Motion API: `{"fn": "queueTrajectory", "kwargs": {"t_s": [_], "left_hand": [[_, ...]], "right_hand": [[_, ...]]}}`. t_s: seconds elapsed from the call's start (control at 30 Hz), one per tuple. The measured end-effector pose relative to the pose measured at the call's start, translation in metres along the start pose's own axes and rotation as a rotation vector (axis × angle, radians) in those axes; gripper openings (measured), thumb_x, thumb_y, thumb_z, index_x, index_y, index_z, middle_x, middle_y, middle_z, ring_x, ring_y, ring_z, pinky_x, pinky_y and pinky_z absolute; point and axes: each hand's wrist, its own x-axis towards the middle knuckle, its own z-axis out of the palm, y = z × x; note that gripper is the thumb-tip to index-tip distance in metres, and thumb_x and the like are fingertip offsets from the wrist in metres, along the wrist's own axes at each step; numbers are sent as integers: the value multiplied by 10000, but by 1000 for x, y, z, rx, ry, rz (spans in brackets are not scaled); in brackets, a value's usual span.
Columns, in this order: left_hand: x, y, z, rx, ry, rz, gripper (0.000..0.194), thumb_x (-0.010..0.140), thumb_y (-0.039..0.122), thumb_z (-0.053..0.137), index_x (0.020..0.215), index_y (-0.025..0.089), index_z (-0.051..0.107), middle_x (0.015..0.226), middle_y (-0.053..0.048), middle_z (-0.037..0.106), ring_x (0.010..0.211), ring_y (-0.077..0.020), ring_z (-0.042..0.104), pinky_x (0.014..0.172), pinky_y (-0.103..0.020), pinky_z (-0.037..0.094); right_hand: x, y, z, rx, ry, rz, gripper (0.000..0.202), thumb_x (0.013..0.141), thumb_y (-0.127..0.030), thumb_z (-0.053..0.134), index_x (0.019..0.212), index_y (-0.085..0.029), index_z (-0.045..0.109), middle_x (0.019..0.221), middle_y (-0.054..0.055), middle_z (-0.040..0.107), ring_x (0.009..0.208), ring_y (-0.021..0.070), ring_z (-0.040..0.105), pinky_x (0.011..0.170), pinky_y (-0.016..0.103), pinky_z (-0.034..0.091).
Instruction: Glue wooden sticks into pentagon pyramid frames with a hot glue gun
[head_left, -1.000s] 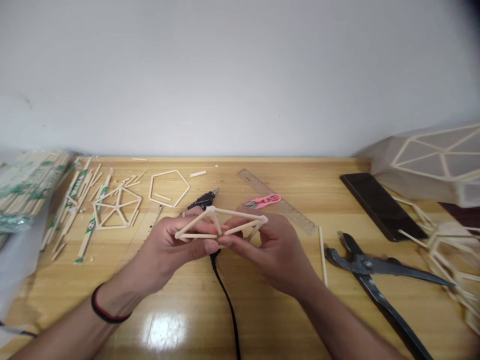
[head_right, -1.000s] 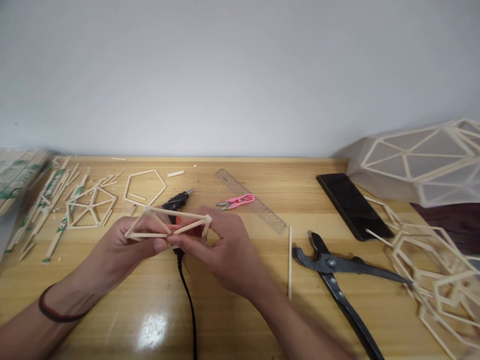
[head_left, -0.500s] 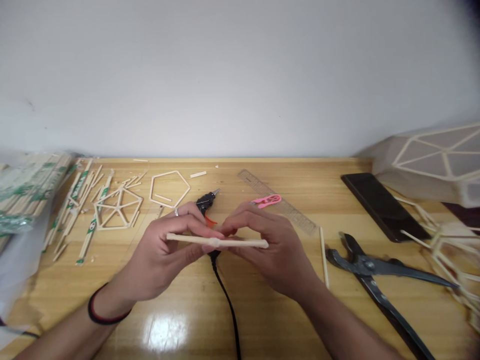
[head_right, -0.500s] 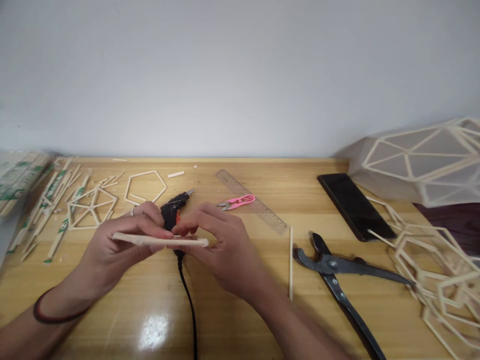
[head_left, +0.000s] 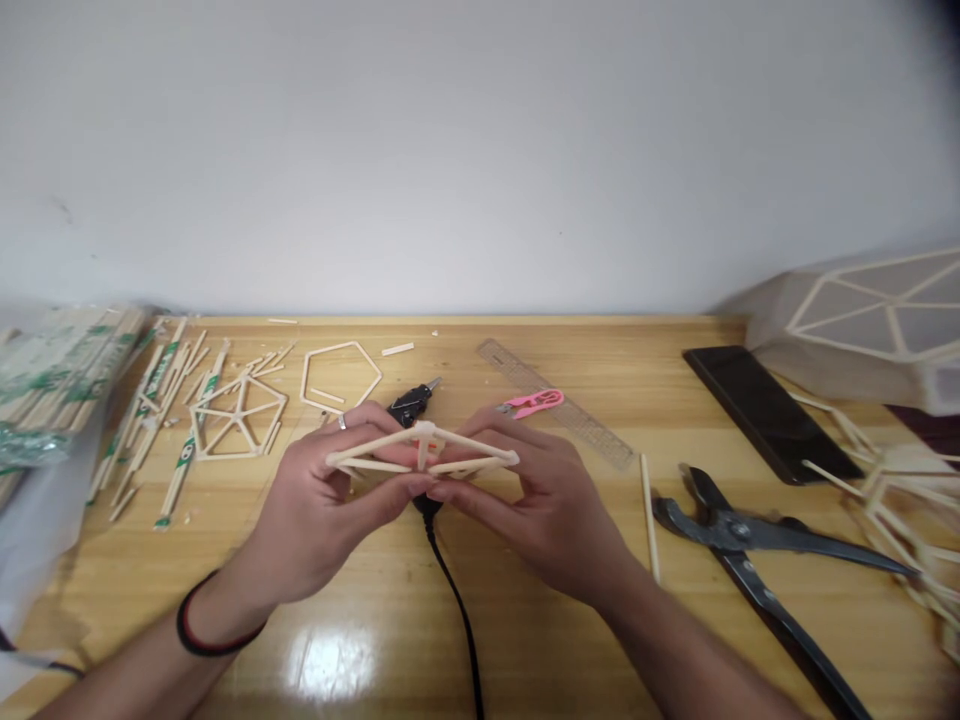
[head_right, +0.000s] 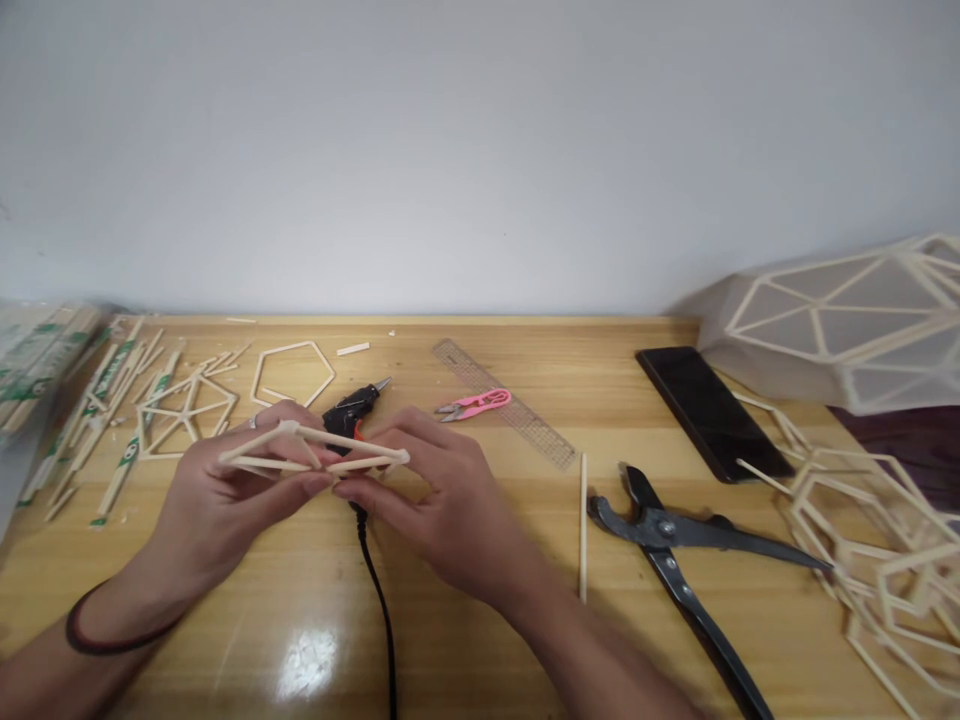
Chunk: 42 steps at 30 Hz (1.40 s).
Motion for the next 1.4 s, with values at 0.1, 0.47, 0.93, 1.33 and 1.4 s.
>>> {"fn": "queueTrajectory", "kwargs": {"t_s": [0.1, 0.47, 0.93, 1.33, 1.4], "left_hand": [[-1, 0, 1, -38, 54, -29, 110, 890, 148, 795, 831, 239, 778, 844, 3, 741, 814, -148, 685, 749, -261, 522], [5, -4, 4, -107, 6, -68, 111, 875, 158, 819, 838, 262, 826, 834, 5, 763, 806, -145, 693, 759, -268, 545], [3, -11, 8, -328, 78, -211, 93, 840, 206, 868, 861, 297, 869, 957, -12, 804, 967, -178, 747, 869, -274, 581], [3, -5, 7, -271, 51, -243, 27, 816, 220, 880, 805, 239, 865, 820, -26, 803, 844, -194, 756, 820, -317, 624], [4, -5, 7, -227, 77, -234, 72, 791, 239, 905, 775, 221, 837, 763, -23, 780, 871, -208, 760, 830, -310, 621]], "right_hand": [[0, 0, 0, -2, -15, 43, 113, 909, -204, 840, 1008, -236, 797, 928, -15, 755, 844, 135, 697, 793, 249, 548], [0, 3, -1, 185, 16, 195, 65, 941, -265, 811, 1004, -273, 797, 909, -39, 777, 832, 135, 692, 765, 267, 512], [2, 2, -2, 131, 77, 144, 83, 942, -217, 790, 869, -229, 753, 792, -42, 699, 739, 123, 623, 683, 270, 459], [3, 2, 2, 193, 16, 236, 38, 926, -283, 812, 948, -256, 799, 876, -6, 781, 806, 177, 715, 745, 308, 541], [3, 1, 3, 205, 17, 248, 36, 911, -275, 824, 934, -255, 804, 845, -14, 774, 782, 166, 714, 721, 292, 546]]}}
